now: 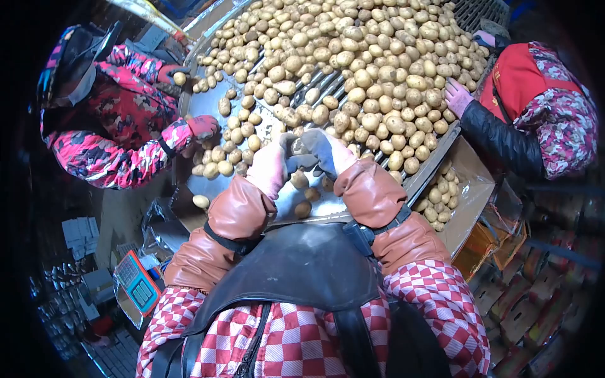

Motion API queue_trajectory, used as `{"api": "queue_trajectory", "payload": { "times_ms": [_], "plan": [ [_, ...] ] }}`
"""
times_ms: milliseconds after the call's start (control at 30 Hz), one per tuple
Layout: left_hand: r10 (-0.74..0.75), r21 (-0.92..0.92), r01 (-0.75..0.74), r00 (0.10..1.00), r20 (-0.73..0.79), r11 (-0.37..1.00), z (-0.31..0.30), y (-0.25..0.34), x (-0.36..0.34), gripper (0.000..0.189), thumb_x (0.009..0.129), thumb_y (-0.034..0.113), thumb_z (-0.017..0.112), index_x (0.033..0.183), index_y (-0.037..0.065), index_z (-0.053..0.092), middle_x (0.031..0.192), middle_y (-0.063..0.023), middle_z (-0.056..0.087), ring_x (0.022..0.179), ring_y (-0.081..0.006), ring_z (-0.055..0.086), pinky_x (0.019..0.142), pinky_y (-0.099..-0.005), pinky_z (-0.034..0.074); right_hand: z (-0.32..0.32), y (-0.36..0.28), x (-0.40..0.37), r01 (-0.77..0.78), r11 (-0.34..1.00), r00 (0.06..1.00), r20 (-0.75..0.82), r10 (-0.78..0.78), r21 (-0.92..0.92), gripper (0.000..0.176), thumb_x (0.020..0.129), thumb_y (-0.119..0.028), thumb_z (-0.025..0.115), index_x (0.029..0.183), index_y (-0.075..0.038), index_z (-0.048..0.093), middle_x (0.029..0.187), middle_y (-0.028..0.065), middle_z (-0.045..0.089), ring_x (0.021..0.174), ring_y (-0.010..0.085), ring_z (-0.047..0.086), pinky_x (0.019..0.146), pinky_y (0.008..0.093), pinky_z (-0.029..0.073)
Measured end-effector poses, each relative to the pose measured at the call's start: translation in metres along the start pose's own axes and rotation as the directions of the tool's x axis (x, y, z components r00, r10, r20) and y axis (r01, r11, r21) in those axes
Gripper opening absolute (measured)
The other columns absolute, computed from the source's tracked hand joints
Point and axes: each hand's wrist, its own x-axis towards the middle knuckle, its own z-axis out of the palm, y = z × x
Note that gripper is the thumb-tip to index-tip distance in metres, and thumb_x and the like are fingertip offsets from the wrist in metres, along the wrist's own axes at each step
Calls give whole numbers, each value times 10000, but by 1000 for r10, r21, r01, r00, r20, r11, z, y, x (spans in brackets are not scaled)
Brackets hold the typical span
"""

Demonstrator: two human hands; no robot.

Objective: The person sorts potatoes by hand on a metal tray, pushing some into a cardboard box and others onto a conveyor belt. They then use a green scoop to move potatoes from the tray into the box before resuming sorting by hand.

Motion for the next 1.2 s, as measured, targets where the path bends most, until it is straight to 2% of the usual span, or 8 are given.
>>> {"api": "queue_trajectory", "payload": {
  "times_ms": [33, 333, 767, 833, 1000, 1100, 1133, 1200],
  "plan": [
    [-195, -610, 227, 973, 119, 759, 8, 4, 7, 361, 983, 194, 537, 1273, -21, 526, 966, -122, 691, 887, -221, 705, 740, -317, 563, -12, -5, 0, -63, 988, 998, -12, 62, -142, 417, 967, -471, 535, 1147, -106, 630, 922, 14, 660, 703, 101, 615, 487, 237, 439],
    [338, 368, -436, 892, 301, 821, 9, 12, 82, 449, 857, 143, 710, 1278, 45, 590, 1108, -118, 685, 1029, -197, 651, 869, -332, 518, -47, -60, 30, 635, 705, 766, 372, -524, -315, 218, 977, -211, 587, 1054, -22, 663, 958, 45, 687, 844, 113, 640, 743, 258, 511],
    [50, -338, 23, 977, 206, 941, 26, 6, 96, 603, 881, 63, 692, 1428, -7, 448, 1293, -138, 584, 1126, -201, 599, 946, -295, 486, -53, -48, 38, 327, 711, 836, -161, -525, -622, 252, 963, -272, 513, 1018, -50, 619, 834, 55, 675, 636, 128, 616, 531, 265, 497],
    [65, -479, 44, 976, 209, 877, 25, 4, 101, 608, 882, 40, 689, 1435, -1, 440, 1296, -135, 580, 1122, -191, 598, 947, -293, 486, -50, -91, 24, -290, 906, 890, -263, 374, 307, 264, 939, -249, 591, 1154, -101, 631, 883, 39, 644, 647, 101, 568, 549, 233, 467],
    [34, -393, 28, 988, 151, 919, 14, 7, 115, 669, 867, -5, 697, 1460, -5, 389, 1330, -131, 554, 1135, -219, 602, 992, -312, 481, -92, -48, 67, 241, 962, 825, -550, -134, 127, 426, 1052, -250, 414, 1442, -80, 436, 1247, 82, 610, 1134, 177, 591, 979, 256, 468],
    [28, -377, 32, 988, 152, 926, 22, 11, 118, 539, 959, 312, 606, 1397, 16, 497, 1298, -170, 605, 1160, -268, 612, 1006, -370, 477, -106, 30, 109, 262, 587, 955, -121, -269, 766, 397, 1043, -240, 459, 1329, 25, 539, 1169, 53, 652, 1073, 157, 604, 950, 288, 488],
    [203, 501, -211, 977, 72, 839, 12, -14, 121, 561, 950, 448, 555, 1353, 58, 553, 1264, -222, 623, 1168, -328, 612, 1006, -416, 471, -77, -23, 55, 137, 988, 948, -298, -109, 74, 405, 1058, -303, 409, 1253, -10, 609, 1126, 39, 670, 1022, 155, 620, 914, 298, 506],
    [215, 726, -161, 976, 18, 669, 18, 19, 106, 554, 903, 476, 631, 1247, 43, 605, 1095, -225, 686, 1074, -389, 653, 924, -433, 506, -72, 2, 58, 186, 970, 967, -202, -154, 154, 434, 1060, -353, 382, 1209, -27, 627, 1087, 36, 681, 956, 152, 632, 848, 299, 524]
  ]
}}
